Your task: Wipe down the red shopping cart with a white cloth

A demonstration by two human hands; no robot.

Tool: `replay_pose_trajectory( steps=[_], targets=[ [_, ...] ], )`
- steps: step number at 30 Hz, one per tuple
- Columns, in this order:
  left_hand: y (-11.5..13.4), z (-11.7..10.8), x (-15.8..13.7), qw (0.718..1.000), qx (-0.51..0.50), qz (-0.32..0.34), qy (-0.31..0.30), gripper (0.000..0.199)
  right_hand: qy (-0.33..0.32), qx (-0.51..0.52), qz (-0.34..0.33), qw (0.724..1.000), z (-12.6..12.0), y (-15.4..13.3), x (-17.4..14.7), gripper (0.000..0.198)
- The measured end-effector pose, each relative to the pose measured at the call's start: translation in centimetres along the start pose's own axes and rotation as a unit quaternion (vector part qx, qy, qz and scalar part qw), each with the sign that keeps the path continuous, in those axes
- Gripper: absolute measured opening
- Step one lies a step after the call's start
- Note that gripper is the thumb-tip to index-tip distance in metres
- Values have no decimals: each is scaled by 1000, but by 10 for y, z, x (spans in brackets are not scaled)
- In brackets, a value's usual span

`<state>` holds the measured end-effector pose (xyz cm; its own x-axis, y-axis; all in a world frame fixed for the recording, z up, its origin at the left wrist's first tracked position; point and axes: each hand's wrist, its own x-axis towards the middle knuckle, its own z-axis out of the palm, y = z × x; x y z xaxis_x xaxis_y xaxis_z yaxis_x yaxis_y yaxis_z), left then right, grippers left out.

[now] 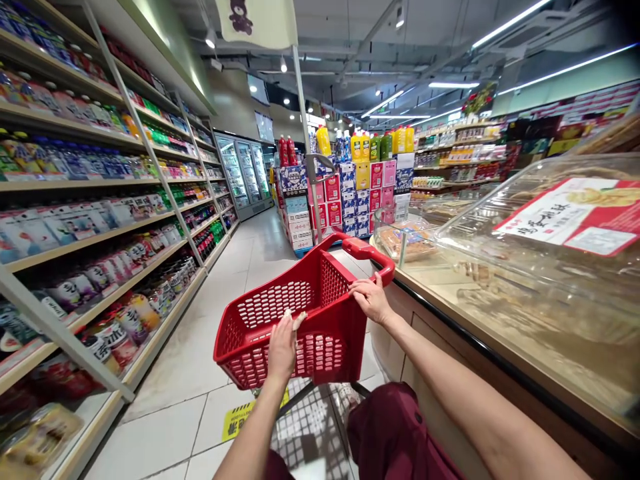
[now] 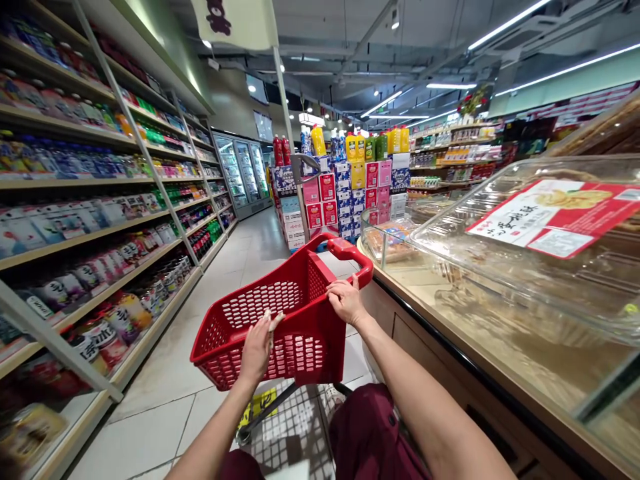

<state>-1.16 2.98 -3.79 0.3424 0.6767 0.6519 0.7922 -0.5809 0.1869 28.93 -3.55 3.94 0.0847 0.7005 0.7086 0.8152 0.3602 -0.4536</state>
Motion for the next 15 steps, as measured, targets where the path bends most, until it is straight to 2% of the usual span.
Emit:
replay_pose_trajectory(
  steps=[2, 4, 6, 11, 13, 15],
  targets=[
    [-5, -4, 0, 1000, -5, -27, 0, 33, -9, -6, -4, 1000, -1, 0, 0, 31],
    [-18, -12, -4, 996, 10, -86, 36, 33, -12, -12, -4, 1000, -1, 0, 1, 31],
    [-21, -13, -5, 992, 19, -112, 57, 34, -12, -17, -2, 1000, -1, 0, 2, 31],
    [16, 12, 8, 1000, -21, -19, 11, 33, -22, -19, 2, 1000, 0, 5, 6, 31],
    [11, 6, 11, 999, -23, -27, 17, 32, -27, -18, 2, 999, 1, 8, 8, 31],
    [-8, -7, 9, 996, -6, -75, 46, 35, -26, -20, -1, 999, 3, 11, 10, 31]
  ],
)
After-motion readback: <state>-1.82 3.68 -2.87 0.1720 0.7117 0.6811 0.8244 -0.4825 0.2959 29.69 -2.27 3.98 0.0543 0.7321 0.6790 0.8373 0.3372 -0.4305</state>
